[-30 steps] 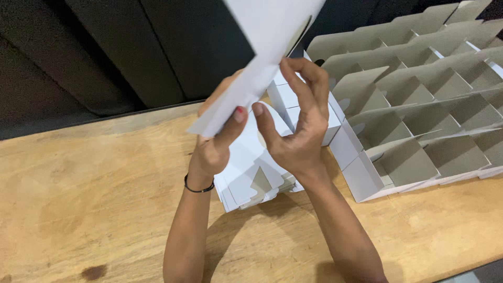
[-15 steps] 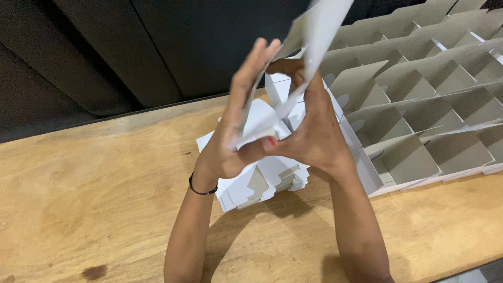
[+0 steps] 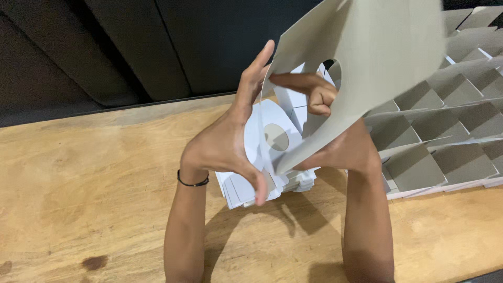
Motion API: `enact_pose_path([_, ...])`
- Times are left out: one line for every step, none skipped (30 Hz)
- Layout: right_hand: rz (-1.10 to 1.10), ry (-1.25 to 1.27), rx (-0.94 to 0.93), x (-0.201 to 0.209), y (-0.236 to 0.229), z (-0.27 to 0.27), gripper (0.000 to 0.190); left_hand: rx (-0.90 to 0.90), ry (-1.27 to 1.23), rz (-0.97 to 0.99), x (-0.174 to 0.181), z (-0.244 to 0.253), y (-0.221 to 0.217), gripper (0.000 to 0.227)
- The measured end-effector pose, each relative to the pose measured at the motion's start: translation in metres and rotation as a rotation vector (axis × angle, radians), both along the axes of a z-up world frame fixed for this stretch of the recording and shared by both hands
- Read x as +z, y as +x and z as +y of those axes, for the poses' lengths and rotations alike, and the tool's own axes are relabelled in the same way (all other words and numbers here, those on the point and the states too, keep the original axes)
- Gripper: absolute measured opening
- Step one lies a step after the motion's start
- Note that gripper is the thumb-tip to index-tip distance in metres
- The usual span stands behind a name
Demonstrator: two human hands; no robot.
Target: The person folds a flat white cardboard sheet into a small box shape by hand. They fold the side flaps up, tuck the tabs into slots to secure the sides, and then fold the top flaps inward to close the box. The person repeats this process with another sheet, folding and assembling the box on a wooden table.
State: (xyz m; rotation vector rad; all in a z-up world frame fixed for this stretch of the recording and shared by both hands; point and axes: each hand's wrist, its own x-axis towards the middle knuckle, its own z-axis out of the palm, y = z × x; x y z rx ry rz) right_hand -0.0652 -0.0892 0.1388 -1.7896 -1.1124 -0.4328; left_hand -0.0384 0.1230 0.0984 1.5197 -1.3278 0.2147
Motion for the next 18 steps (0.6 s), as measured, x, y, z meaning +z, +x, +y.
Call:
enact_pose_path([0.000, -0.001, 0.001, -0.002, 0.001, -0.001, 0.061, 0.001, -0.001, 0.000, 0.007, 0.001, -0.003, 0.149])
enact_pose_path([0.022, 0.016, 0.028, -0.004, 0.002, -0.003, 0.061, -0.011, 0.026, 0.139, 0.015, 0.002, -0.006, 0.150])
enact_pose_path([0.043, 0.034, 0.054, -0.006, 0.004, -0.004, 0.061, -0.027, 0.056, 0.278, 0.022, 0.004, -0.009, 0.151])
enact_pose_path([0.043, 0.035, 0.054, -0.009, 0.003, -0.006, 0.061, -0.027, 0.057, 0.278, 0.023, 0.004, -0.008, 0.151])
enact_pose_path([0.076, 0.061, 0.093, -0.012, 0.003, -0.008, 0.060, -0.038, 0.039, 0.302, 0.023, 0.004, -0.006, 0.141])
enact_pose_path([0.109, 0.087, 0.132, -0.015, 0.003, -0.010, 0.060, -0.049, 0.021, 0.326, 0.024, 0.004, -0.005, 0.132])
enact_pose_path([0.109, 0.087, 0.132, -0.016, 0.004, -0.012, 0.060, -0.049, 0.021, 0.327, 0.021, 0.003, -0.004, 0.132])
enact_pose_path([0.142, 0.114, 0.171, -0.018, 0.005, -0.013, 0.060, -0.093, 0.007, 0.371, 0.018, 0.001, -0.002, 0.128])
enact_pose_path([0.174, 0.141, 0.210, -0.020, 0.007, -0.014, 0.060, -0.138, -0.007, 0.414, 0.015, 0.000, -0.001, 0.124])
enact_pose_path([0.174, 0.141, 0.209, -0.022, 0.008, -0.016, 0.060, -0.138, -0.007, 0.414, 0.016, -0.001, -0.002, 0.124])
enact_pose_path([0.206, 0.169, 0.248, -0.024, 0.009, -0.017, 0.059, -0.110, -0.007, 0.402, 0.017, -0.002, -0.003, 0.121])
enact_pose_path([0.238, 0.197, 0.286, -0.026, 0.010, -0.018, 0.059, -0.082, -0.007, 0.391, 0.018, -0.003, -0.004, 0.117])
enact_pose_path([0.237, 0.198, 0.285, -0.028, 0.011, -0.019, 0.059, -0.083, -0.005, 0.390, 0.016, -0.005, -0.002, 0.117])
enact_pose_path([0.268, 0.226, 0.324, -0.030, 0.012, -0.020, 0.059, -0.102, -0.040, 0.406, 0.013, -0.008, -0.001, 0.115])
enact_pose_path([0.299, 0.253, 0.362, -0.032, 0.014, -0.021, 0.059, -0.122, -0.076, 0.423, 0.011, -0.011, 0.001, 0.113])
enact_pose_path([0.298, 0.254, 0.361, -0.033, 0.014, -0.021, 0.059, -0.123, -0.075, 0.422, 0.002, -0.009, 0.003, 0.113])
enact_pose_path([0.328, 0.280, 0.401, -0.035, 0.015, -0.021, 0.059, -0.037, -0.093, 0.529, -0.006, -0.008, 0.004, 0.103])
enact_pose_path([0.358, 0.306, 0.440, -0.036, 0.016, -0.021, 0.058, 0.050, -0.110, 0.635, -0.015, -0.006, 0.005, 0.094])
